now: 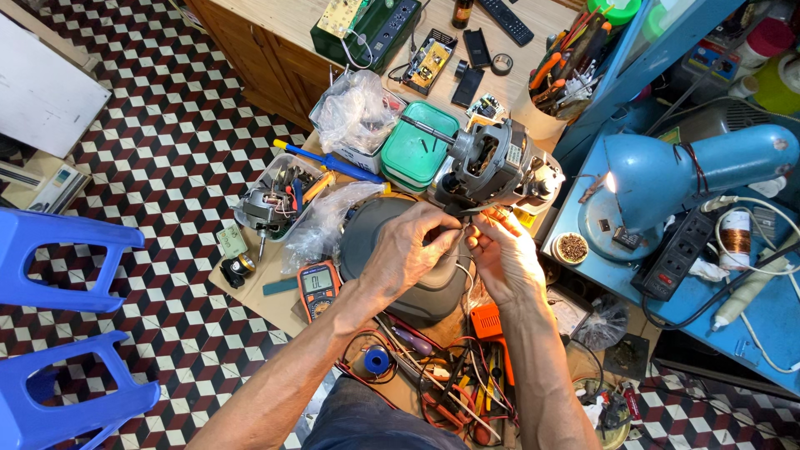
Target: The person works on a disassembled electric fan motor, using a heat gun to warm wires, twisting and taping connections, and testing continuity with a multimeter. The person repeatedly handles the motor housing and wires throughout the process.
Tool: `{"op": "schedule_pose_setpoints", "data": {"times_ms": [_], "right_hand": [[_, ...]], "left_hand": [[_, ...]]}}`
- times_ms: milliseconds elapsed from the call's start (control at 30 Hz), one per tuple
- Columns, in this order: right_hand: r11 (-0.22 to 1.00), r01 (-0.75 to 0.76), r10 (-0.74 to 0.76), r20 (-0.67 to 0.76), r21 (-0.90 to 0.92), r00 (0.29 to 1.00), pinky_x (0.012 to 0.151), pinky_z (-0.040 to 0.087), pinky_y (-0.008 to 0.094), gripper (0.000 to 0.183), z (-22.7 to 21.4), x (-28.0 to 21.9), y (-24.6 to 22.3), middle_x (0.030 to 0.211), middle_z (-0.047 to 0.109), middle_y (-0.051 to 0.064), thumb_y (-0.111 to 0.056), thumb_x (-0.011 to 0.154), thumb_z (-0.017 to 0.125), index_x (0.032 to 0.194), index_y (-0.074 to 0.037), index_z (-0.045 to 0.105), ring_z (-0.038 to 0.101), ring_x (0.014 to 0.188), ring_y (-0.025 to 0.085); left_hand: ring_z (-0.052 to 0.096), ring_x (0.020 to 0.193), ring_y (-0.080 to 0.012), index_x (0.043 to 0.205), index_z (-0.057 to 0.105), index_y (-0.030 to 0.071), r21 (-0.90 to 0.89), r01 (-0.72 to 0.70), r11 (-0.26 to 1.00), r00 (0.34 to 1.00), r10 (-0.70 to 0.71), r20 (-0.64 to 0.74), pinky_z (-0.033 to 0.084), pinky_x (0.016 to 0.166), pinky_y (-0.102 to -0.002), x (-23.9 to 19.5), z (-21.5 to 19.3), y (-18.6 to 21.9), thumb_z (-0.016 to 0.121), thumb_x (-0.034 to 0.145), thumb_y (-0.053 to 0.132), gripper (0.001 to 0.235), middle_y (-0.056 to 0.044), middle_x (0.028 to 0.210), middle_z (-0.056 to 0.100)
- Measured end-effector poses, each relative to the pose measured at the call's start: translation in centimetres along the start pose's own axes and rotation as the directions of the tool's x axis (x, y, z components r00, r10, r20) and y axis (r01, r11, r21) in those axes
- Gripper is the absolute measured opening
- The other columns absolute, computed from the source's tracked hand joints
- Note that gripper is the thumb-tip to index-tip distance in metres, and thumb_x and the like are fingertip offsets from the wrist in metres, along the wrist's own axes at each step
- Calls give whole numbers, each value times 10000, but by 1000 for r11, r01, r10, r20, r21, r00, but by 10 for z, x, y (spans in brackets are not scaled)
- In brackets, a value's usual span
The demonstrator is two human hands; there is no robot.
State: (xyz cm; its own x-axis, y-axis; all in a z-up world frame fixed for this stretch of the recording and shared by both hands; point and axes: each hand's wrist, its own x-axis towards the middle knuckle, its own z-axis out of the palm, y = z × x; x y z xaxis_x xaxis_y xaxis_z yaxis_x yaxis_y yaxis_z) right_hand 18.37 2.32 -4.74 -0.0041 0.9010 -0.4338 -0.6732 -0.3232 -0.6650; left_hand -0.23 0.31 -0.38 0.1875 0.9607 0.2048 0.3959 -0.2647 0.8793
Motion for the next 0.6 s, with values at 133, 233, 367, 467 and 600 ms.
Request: {"op": "schedule_pose_setpoints", "data": {"times_ms": [133, 233, 367, 467, 600], "right_hand": [[999, -4, 4, -12, 40, 1000, 700, 545, 313, 181, 1, -1, 2, 899, 695, 36, 28, 869, 709, 1004, -69, 637, 665, 778, 160], [999, 28, -31, -63, -46, 998, 721, 540, 312, 177, 3, -3, 5, 906, 698, 51, 27, 883, 721, 1013, -59, 638, 661, 785, 168], [998, 38, -38, -15, -47, 999, 722, 531, 301, 190, 2, -3, 7, 922, 704, 56, 31, 880, 720, 1032, -55, 646, 666, 800, 173], [998, 30, -32, -34, -57, 999, 725, 533, 296, 200, 1, -2, 8, 926, 709, 50, 31, 871, 713, 1036, -60, 646, 677, 818, 165], [992, 68, -72, -27, -108, 997, 713, 529, 293, 190, 1, -2, 8, 923, 704, 52, 33, 875, 714, 1033, -47, 645, 674, 816, 157]], "left_hand": [[738, 907, -276, 1053, 735, 54, 44, -30, 999, 998, 33, -52, 576, 774, -360, -1, 4, -3, 746, 896, 156, 187, -102, 1047, 716], [731, 908, -302, 1036, 732, 55, 85, -54, 995, 993, 62, -96, 575, 768, -377, -1, 9, -3, 758, 874, 158, 193, -114, 1060, 716], [717, 871, -314, 1018, 735, 63, 142, -40, 989, 994, 54, -92, 565, 744, -398, -2, 10, -3, 772, 859, 169, 195, -114, 1029, 712], [708, 860, -322, 1013, 736, 69, 193, -52, 980, 994, 68, -80, 552, 728, -411, -2, 9, -2, 773, 859, 174, 190, -110, 996, 709], [715, 841, -300, 1023, 743, 78, 140, -30, 990, 998, 38, -53, 555, 720, -393, -2, 6, 1, 753, 869, 163, 176, -105, 991, 710]]}}
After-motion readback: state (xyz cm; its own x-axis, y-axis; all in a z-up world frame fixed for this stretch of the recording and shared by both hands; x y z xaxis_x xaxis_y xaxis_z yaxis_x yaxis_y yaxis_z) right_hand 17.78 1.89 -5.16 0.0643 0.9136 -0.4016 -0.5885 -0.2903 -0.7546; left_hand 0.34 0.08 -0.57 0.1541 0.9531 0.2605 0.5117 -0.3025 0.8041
